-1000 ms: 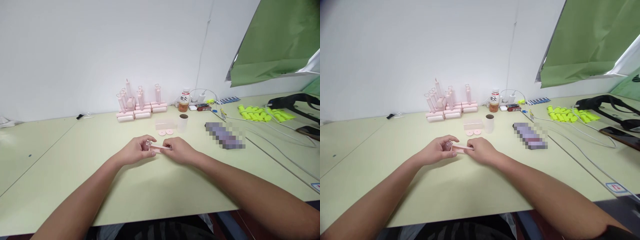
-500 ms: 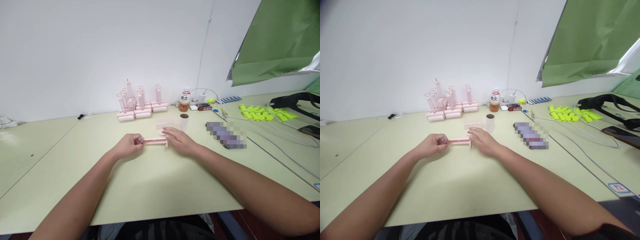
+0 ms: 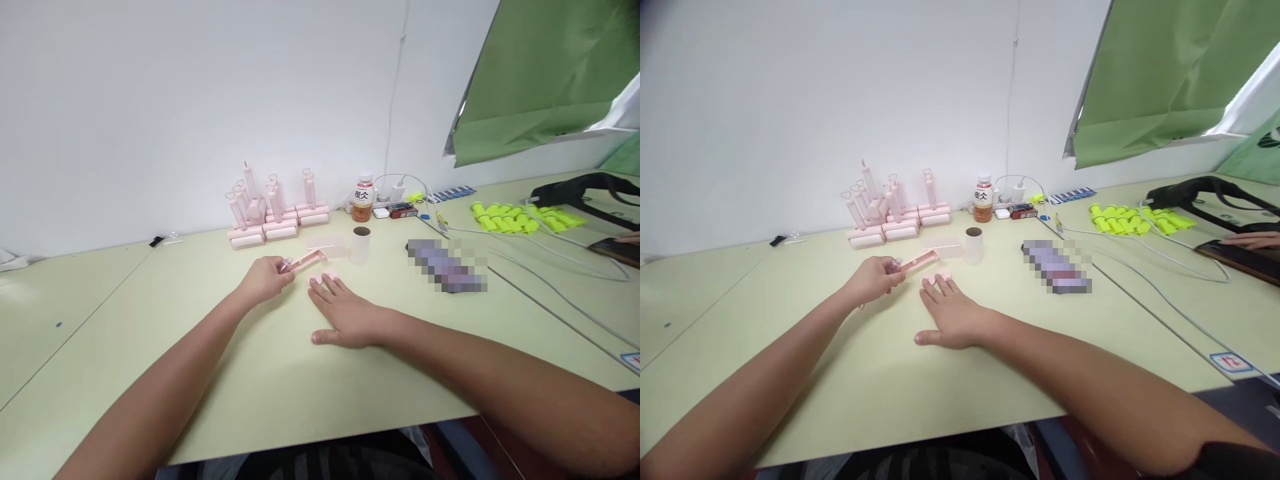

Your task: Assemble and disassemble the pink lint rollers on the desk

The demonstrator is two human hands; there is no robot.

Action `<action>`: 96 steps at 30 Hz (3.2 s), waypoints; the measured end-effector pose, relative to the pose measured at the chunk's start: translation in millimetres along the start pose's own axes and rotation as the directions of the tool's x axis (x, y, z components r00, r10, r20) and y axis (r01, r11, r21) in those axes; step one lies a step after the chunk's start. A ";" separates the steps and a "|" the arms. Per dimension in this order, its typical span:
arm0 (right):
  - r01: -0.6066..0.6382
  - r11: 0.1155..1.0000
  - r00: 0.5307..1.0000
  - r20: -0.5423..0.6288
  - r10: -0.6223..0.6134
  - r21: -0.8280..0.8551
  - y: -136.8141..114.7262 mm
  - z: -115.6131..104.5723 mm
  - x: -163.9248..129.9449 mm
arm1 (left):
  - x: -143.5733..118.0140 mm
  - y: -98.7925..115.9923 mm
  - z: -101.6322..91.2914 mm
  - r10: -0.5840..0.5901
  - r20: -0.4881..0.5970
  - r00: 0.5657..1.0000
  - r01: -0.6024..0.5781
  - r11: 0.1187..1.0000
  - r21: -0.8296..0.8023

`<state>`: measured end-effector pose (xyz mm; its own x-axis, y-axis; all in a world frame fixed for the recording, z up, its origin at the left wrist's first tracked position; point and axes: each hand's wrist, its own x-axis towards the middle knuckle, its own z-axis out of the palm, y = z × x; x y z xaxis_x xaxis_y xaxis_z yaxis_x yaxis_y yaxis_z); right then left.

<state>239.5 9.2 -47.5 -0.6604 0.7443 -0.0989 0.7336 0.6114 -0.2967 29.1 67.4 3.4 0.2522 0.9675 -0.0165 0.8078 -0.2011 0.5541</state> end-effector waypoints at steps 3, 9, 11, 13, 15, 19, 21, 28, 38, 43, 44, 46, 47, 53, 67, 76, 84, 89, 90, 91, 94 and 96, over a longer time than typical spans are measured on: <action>0.008 1.000 1.000 0.002 -0.008 -0.004 -4.9 6.3 -3.1 | 9.2 7.7 6.7 0.091 0.038 0.995 -0.096 0.987 0.131; 0.008 1.000 1.000 0.013 -0.008 0.010 -7.8 6.9 -2.4 | 19.0 14.0 15.2 0.174 0.122 0.977 -0.194 0.965 0.176; 0.007 1.000 1.000 0.020 -0.007 0.008 -8.3 6.3 -2.4 | 21.8 14.0 15.9 0.198 0.156 0.968 -0.223 0.962 0.159; -0.006 1.000 1.000 0.024 0.005 0.014 -8.3 6.8 -2.6 | 24.7 13.8 15.7 0.217 0.184 0.959 -0.244 0.960 0.138; -0.020 0.999 1.000 0.018 0.020 0.025 -7.9 8.6 -2.6 | 27.3 13.4 15.1 0.232 0.203 0.951 -0.259 0.959 0.116; -0.055 0.998 0.998 -0.016 0.056 0.041 -7.7 10.7 -1.4 | 29.7 12.9 16.3 0.255 0.211 0.944 -0.277 0.958 0.078; -0.079 0.996 0.996 -0.031 0.081 0.038 -9.0 7.9 -0.9 | 29.1 12.9 18.4 0.265 0.203 0.943 -0.283 0.957 0.068; -0.221 0.969 0.951 -0.246 0.189 -0.112 -14.5 -16.9 -5.1 | 22.2 13.0 23.2 0.278 0.185 0.943 -0.298 0.950 0.094; -0.378 0.914 0.902 -0.279 0.329 -0.147 11.4 -20.2 9.7 | 22.1 13.3 27.3 0.255 0.176 0.951 -0.282 0.948 0.150; -0.414 0.899 0.893 -0.257 0.370 -0.146 13.2 -22.2 17.1 | 23.0 13.3 28.4 0.239 0.166 0.957 -0.265 0.951 0.157; -0.417 0.898 0.892 -0.255 0.373 -0.144 12.5 -23.0 17.1 | 23.0 13.3 28.7 0.242 0.164 0.956 -0.268 0.950 0.160; -0.420 0.897 0.890 -0.256 0.377 -0.141 10.9 -24.3 16.1 | 23.1 13.4 29.1 0.246 0.160 0.956 -0.272 0.949 0.163; -0.422 0.896 0.889 -0.259 0.379 -0.139 10.1 -24.5 15.3 | 23.0 13.4 29.4 0.246 0.159 0.956 -0.271 0.949 0.163; -0.448 0.883 0.873 -0.280 0.400 -0.137 8.6 -19.7 12.7 | 22.0 13.0 30.0 0.246 0.158 0.956 -0.269 0.951 0.153; -0.409 0.912 0.899 -0.184 0.397 -0.034 16.7 -31.0 10.7 | 21.4 13.9 29.5 0.228 0.158 0.961 -0.251 0.957 0.145; -0.479 0.859 0.853 -0.329 0.406 -0.180 14.6 -23.8 13.2 | 20.9 14.5 29.7 0.241 0.160 0.957 -0.265 0.953 0.147; -0.432 0.877 0.877 -0.322 0.356 -0.208 16.0 -18.2 14.0 | 21.3 12.9 31.1 0.250 0.159 0.955 -0.276 0.946 0.169; -0.311 0.949 0.899 -0.339 0.276 -0.053 13.0 -15.8 17.7 | 23.2 11.2 32.4 0.276 0.151 0.949 -0.301 0.935 0.186; -0.300 0.954 0.902 -0.331 0.278 -0.017 12.6 -15.5 19.1 | 23.4 11.2 32.3 0.282 0.152 0.947 -0.308 0.934 0.183; -0.301 0.953 0.903 -0.317 0.289 0.010 12.3 -15.4 20.6 | 23.5 11.3 32.1 0.288 0.155 0.945 -0.313 0.933 0.179; -0.325 0.945 0.906 -0.275 0.322 0.039 12.2 -16.3 24.7 | 24.0 11.1 31.6 0.302 0.160 0.940 -0.328 0.929 0.170; -0.339 0.940 0.904 -0.264 0.337 0.043 12.3 -17.6 26.5 | 24.7 10.3 31.8 0.303 0.159 0.940 -0.328 0.929 0.171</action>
<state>233.9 41.2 -37.0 -0.3068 0.9498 0.0613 0.9062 0.3112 -0.2863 60.6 84.4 -17.7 0.5663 0.8240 0.0201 0.7588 -0.5307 0.3776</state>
